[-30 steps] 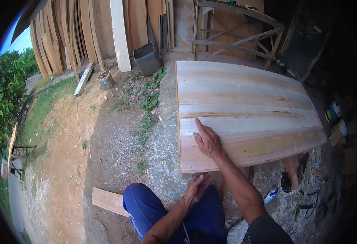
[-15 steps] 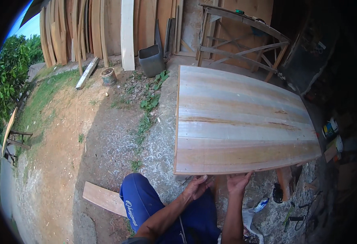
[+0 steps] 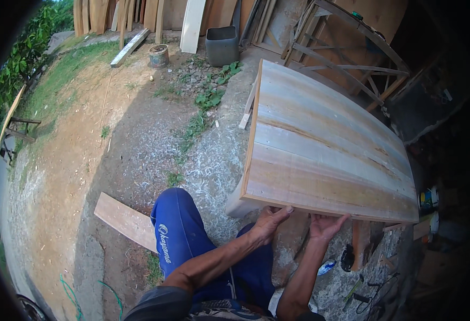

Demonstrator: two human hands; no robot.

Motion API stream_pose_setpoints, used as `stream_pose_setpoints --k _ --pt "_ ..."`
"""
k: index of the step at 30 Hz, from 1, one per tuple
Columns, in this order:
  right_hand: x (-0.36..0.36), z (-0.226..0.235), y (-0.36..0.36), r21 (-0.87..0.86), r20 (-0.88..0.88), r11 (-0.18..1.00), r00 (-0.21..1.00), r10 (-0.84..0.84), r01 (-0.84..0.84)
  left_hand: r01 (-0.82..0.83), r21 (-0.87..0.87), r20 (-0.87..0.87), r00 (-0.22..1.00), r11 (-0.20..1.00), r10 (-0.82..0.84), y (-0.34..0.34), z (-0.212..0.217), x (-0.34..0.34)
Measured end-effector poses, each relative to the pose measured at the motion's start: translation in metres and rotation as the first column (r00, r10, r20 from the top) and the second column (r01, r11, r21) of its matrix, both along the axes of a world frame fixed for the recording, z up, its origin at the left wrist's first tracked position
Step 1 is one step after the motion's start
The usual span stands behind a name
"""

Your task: The person hammers nails into a wooden board to attach a frame, then uses a power planer to smooth the board's surface. The person repositions the board and continues planing along its edges.

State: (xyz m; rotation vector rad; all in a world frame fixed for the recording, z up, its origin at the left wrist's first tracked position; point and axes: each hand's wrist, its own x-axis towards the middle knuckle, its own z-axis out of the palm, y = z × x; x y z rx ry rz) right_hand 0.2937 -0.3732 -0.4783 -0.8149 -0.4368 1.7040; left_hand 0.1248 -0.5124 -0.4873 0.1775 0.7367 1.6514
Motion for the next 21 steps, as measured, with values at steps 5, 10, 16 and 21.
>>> stream_pose_setpoints --k 5,10,16,21 --pt "-0.002 0.064 0.022 0.211 0.077 0.976 0.996 0.039 -0.055 -0.038 0.132 0.046 0.998 0.99 0.032 0.016 0.074 0.013" --pt "-0.025 0.097 0.048 0.199 0.068 0.978 0.996 0.052 -0.064 -0.169 0.239 0.089 0.984 0.956 0.152 0.041 0.111 -0.004" --pt "-0.045 0.131 0.091 0.205 0.112 0.975 0.992 0.06 -0.082 -0.21 0.282 0.027 0.977 0.936 0.212 0.082 0.141 -0.028" --pt "-0.059 0.157 0.109 0.221 0.123 0.97 0.99 0.074 -0.1 -0.292 0.202 -0.056 0.949 0.935 0.309 0.106 0.164 -0.039"
